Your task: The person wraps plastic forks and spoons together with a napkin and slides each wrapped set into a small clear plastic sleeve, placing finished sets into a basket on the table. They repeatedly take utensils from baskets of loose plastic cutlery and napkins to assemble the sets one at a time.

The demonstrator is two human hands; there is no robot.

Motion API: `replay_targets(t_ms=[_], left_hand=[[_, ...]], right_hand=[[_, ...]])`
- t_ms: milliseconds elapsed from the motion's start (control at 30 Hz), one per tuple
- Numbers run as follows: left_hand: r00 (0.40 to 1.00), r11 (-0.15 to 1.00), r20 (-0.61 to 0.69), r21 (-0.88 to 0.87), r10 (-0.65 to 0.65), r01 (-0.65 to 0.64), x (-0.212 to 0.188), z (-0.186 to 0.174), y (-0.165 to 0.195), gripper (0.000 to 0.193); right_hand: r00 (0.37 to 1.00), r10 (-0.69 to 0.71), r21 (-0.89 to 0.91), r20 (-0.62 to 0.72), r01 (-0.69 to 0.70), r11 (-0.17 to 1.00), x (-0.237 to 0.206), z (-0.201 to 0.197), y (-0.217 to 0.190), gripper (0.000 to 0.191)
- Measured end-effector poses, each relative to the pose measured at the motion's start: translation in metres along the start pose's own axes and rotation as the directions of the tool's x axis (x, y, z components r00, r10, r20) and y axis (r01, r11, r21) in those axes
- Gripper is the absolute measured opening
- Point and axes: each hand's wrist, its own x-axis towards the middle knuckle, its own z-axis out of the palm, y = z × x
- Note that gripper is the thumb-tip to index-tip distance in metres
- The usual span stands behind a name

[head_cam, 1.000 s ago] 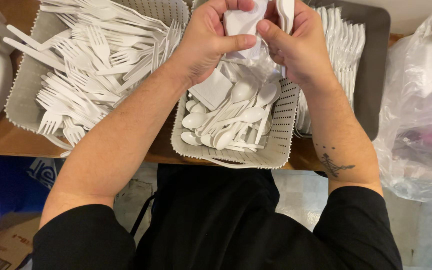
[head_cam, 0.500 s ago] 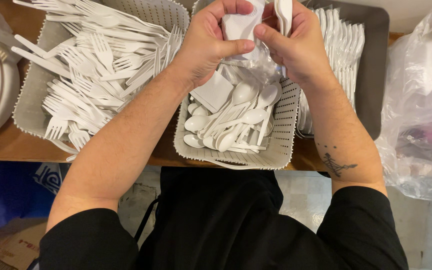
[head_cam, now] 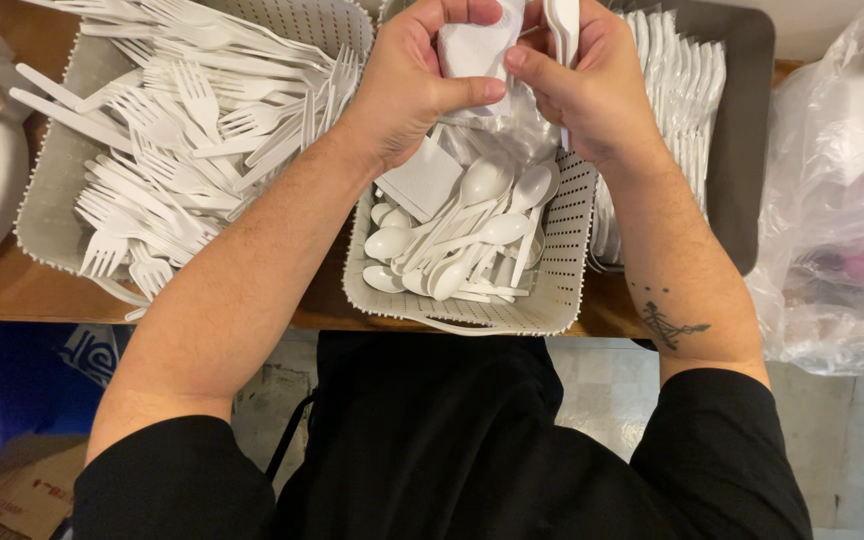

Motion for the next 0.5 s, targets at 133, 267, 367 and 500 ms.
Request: replay_targets(t_ms=[133,267,367,500], left_hand=[[0.999,0.998,0.02,-0.052,0.034,-0.033,0.0019,-0.0017,-0.001,0.051],[1.0,0.997,0.004,-0.07,0.017,-0.016,0.0019,-0.0043,-0.0026,0.047],[1.0,0.998,0.01,-0.065,0.02,-0.02,0.0018,-0.0054,-0.0036,0.046],[1.0,0.998,0.0,-0.054,0.03,-0.03,0.0035,-0.0047,-0.0041,0.046]], right_hand=[[1.0,0.017,0.01,-0.015,-0.016,1.0,0.0009,-0.0006,-0.0021,0.022],[1.0,0.02,0.018,-0.005,-0.02,1.0,0.0007,-0.0013,-0.003,0.023],[1.0,0.011,0.01,-0.011,-0.011,1.0,0.0008,-0.0012,-0.0025,0.024],[1.0,0.005,0.011,-0.008,-0.005,1.0,0.0019,-0.0014,-0.0007,0.022]])
